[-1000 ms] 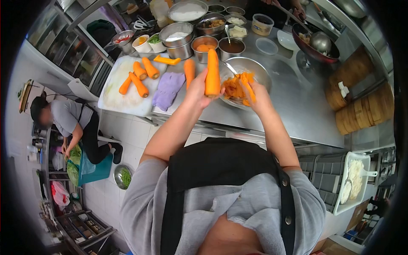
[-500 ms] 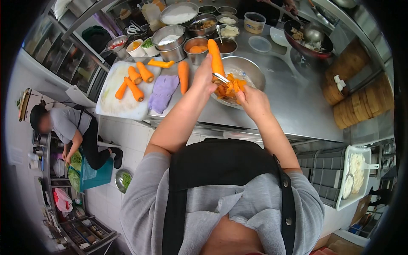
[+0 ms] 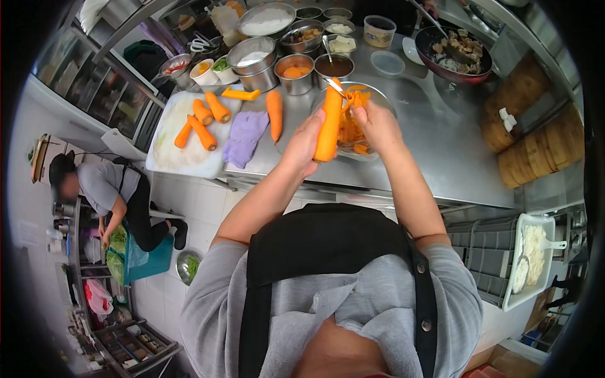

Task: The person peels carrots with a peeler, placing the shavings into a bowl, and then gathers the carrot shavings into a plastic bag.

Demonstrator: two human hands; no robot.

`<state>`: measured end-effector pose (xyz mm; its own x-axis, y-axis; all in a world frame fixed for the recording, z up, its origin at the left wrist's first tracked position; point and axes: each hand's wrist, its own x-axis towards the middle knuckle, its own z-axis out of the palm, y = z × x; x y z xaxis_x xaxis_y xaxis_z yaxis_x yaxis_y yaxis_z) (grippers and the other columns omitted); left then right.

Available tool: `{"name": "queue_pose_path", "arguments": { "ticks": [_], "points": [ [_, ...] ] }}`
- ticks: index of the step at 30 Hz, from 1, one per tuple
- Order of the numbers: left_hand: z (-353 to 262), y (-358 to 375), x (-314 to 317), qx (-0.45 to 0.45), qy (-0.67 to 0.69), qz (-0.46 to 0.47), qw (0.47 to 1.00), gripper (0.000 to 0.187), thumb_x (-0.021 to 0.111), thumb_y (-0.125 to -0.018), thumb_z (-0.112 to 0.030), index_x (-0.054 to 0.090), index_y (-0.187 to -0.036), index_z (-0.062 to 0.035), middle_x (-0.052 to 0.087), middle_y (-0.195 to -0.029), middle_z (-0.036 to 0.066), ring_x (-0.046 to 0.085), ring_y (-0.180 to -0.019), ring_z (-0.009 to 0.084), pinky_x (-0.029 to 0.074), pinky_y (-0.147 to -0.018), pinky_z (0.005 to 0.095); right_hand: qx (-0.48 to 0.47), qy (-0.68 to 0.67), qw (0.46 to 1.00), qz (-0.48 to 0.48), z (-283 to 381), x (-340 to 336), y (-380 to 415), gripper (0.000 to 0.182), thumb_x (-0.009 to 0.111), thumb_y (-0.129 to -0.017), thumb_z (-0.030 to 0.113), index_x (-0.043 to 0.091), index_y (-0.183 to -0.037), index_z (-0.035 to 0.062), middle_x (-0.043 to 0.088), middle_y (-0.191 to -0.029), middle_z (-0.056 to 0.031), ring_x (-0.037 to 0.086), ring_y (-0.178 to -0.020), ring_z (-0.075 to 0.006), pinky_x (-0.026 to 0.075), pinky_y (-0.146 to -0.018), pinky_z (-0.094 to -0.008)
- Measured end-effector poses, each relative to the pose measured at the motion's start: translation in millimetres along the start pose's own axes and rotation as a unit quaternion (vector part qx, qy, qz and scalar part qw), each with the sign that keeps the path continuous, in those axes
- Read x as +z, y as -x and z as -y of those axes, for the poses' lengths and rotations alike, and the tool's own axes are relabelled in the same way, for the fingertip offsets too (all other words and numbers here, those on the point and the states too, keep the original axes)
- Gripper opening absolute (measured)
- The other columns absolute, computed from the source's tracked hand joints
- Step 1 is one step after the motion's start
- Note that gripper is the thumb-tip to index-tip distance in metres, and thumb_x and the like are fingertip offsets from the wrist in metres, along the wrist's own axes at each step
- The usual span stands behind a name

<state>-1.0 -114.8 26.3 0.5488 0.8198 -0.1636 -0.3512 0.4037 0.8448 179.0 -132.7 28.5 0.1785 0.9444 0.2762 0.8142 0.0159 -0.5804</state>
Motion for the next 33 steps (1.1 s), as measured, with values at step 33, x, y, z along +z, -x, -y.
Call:
{"name": "queue_pose_path", "arguments": {
  "ticks": [33],
  "points": [
    [-14,-86,-11,-0.006,0.141,-0.102,0.985,0.036,0.049,-0.095,-0.042,0.053,-0.108,-0.0079,0.056,-0.086,0.009,0.057,-0.070,0.0230,0.050,-0.059,0.0369,-0.031,0.093,0.995,0.024,6,-1,37,0.036,0.052,-0.088,0.041,0.058,-0.083,0.0055,0.064,-0.075,-0.0175,0.062,-0.070,-0.0373,0.048,-0.063,-0.0485]
  ]
}}
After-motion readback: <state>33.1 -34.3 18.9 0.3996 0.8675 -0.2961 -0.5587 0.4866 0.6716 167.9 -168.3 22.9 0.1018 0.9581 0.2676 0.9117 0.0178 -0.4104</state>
